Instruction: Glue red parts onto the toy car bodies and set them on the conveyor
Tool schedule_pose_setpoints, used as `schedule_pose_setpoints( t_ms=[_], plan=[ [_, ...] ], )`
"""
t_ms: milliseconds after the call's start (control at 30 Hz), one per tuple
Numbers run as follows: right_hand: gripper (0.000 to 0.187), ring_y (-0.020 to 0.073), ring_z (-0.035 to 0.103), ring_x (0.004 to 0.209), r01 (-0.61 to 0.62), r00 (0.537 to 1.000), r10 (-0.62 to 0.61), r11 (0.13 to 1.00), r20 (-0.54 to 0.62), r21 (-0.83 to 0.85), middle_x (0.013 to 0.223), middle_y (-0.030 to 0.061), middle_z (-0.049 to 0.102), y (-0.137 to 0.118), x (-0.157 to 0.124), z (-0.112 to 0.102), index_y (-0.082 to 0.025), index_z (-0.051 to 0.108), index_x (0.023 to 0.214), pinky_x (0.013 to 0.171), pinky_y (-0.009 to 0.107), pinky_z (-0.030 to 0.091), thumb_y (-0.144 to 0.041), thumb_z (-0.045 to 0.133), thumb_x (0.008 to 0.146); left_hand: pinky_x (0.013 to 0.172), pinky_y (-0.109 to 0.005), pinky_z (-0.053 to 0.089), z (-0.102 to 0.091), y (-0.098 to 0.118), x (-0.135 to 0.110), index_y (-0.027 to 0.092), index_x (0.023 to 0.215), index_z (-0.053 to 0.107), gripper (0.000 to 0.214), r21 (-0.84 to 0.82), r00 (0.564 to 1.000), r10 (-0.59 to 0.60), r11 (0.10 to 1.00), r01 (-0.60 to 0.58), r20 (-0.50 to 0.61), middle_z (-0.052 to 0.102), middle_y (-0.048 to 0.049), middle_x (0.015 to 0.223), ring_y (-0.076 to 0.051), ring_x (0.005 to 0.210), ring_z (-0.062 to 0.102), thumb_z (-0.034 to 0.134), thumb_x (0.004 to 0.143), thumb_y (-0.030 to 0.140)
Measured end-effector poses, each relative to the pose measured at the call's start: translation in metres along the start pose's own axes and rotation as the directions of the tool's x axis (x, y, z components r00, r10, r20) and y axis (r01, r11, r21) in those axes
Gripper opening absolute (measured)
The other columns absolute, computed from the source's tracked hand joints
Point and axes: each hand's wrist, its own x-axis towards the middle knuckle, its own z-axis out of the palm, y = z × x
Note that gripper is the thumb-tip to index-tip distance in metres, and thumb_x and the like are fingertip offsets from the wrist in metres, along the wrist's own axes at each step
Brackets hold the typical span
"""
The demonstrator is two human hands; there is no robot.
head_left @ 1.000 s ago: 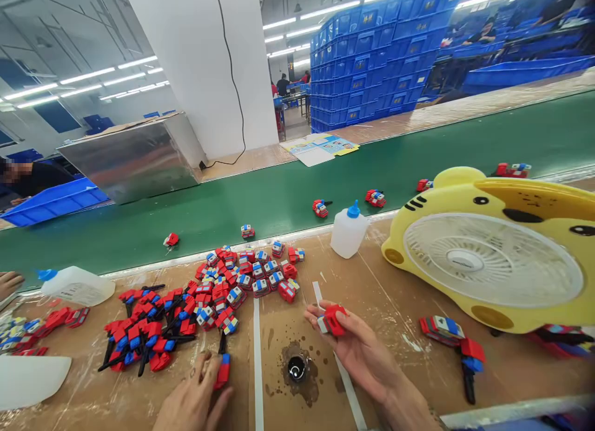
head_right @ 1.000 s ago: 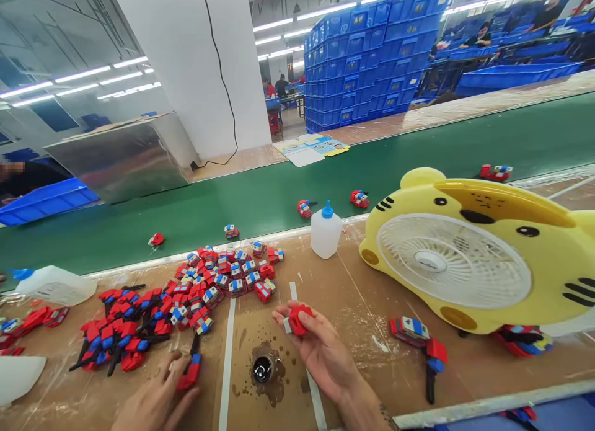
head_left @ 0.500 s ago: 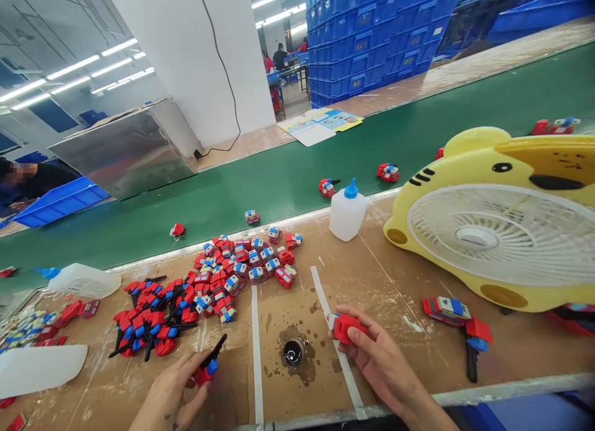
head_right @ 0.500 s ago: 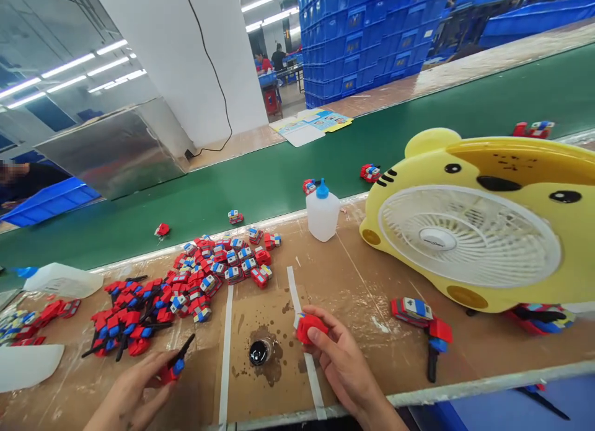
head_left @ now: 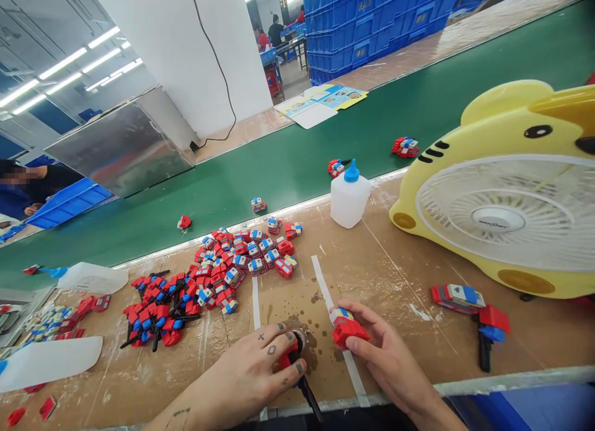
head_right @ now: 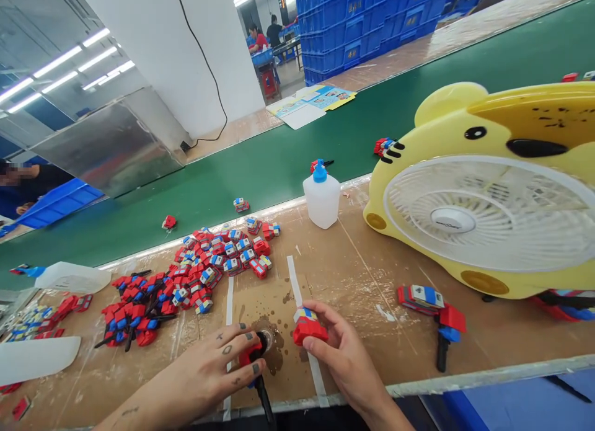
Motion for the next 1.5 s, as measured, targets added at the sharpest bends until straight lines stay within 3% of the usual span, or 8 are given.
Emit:
schedule_pose_setpoints(
  t_ms=[400,500,633,733,967,1133,1333,1500],
  plan=[
    [0.059,0.0231,0.044,0.123,-0.055,0.996,0.056,0.998,0.073,-0.014,0.135,0.0052,0.042,-0.001,-0.001,-0.005,-0.027,0.048,0.141,0.104,0.027,0.038,-0.047,0.081,0.096,0.099,-0.028,0.049,0.005,-0.008,-0.009,0.030,0.132,0.050,0.045,-0.412,0.962,-0.241,0.869,0.273,0.129,0.050,-0.0039,0.131,-0.014,0.115,0.050,0.046,0.090,0.014],
    [0.052,0.0207,0.048,0.118,0.048,0.990,-0.039,0.996,0.132,-0.069,0.132,0.0041,0.044,0.005,0.003,-0.003,-0.034,0.047,0.143,0.101,0.026,0.043,-0.039,0.076,0.101,0.105,-0.018,0.042,0.015,-0.009,-0.025,0.038,0.128,0.052,0.040,-0.683,0.873,-0.471,0.597,0.421,0.126,0.054,0.0028,0.128,-0.006,0.120,0.051,0.052,0.092,0.021],
    [0.024,0.0209,0.046,0.121,0.248,0.950,-0.176,0.928,0.259,-0.280,0.129,0.0063,0.047,0.002,0.011,0.012,-0.030,0.065,0.125,0.100,0.021,0.043,-0.032,0.071,0.102,0.107,-0.024,0.047,0.027,-0.006,-0.037,0.021,0.127,0.054,0.056,-0.907,0.615,-0.696,-0.129,0.401,0.371,0.054,-0.0083,0.134,-0.016,0.122,0.056,0.071,0.080,0.046],
    [0.017,0.0218,0.045,0.122,0.369,0.906,-0.239,0.850,0.348,-0.376,0.128,0.0066,0.046,-0.003,0.014,0.028,-0.029,0.069,0.120,0.101,0.022,0.043,-0.029,0.066,0.104,0.100,-0.029,0.054,0.027,-0.004,-0.033,0.015,0.127,0.050,0.070,-0.892,0.583,-0.680,-0.396,0.219,0.445,0.058,-0.0144,0.130,-0.020,0.115,0.062,0.078,0.072,0.047],
    [0.020,0.0219,0.045,0.122,0.452,0.857,-0.235,0.770,0.459,-0.450,0.132,0.0026,0.045,-0.004,0.015,0.049,-0.036,0.067,0.123,0.103,0.027,0.042,-0.029,0.061,0.106,0.093,-0.021,0.056,0.028,-0.004,-0.023,0.018,0.123,0.059,0.050,-0.940,0.688,-0.674,-0.338,0.037,0.269,0.067,-0.0093,0.116,-0.011,0.105,0.066,0.076,0.078,0.033],
    [0.042,0.0201,0.046,0.120,0.683,0.720,-0.280,0.448,0.636,-0.576,0.136,0.0016,0.040,-0.008,0.020,0.048,-0.038,0.054,0.139,0.100,0.026,0.045,-0.013,0.050,0.105,0.094,-0.018,0.055,0.020,-0.006,-0.011,0.015,0.123,0.065,0.044,-0.925,0.699,-0.639,-0.371,0.085,0.320,0.066,-0.0112,0.121,-0.014,0.109,0.066,0.071,0.083,0.033],
    [0.055,0.0186,0.041,0.126,0.704,0.677,-0.377,0.083,0.632,-0.705,0.140,0.0030,0.035,-0.009,0.035,0.066,-0.034,0.025,0.157,0.106,0.028,0.040,-0.013,0.037,0.108,0.111,-0.023,0.050,0.025,0.005,0.010,0.018,0.139,0.050,0.068,-0.982,0.574,-0.806,-0.186,-0.013,0.145,0.053,-0.0099,0.140,-0.016,0.127,0.056,0.076,0.078,0.033],
    [0.055,0.0223,0.043,0.121,0.796,0.495,-0.528,-0.043,0.690,-0.604,0.134,0.0083,0.041,-0.023,0.096,0.125,-0.023,0.028,0.154,0.104,0.036,0.038,-0.005,0.031,0.103,0.106,-0.027,0.052,0.009,-0.048,0.041,0.018,0.136,0.047,0.072,-0.912,0.260,-0.961,0.186,0.366,-0.091,0.054,-0.0090,0.137,-0.019,0.122,0.057,0.075,0.071,0.032]
  ],
)
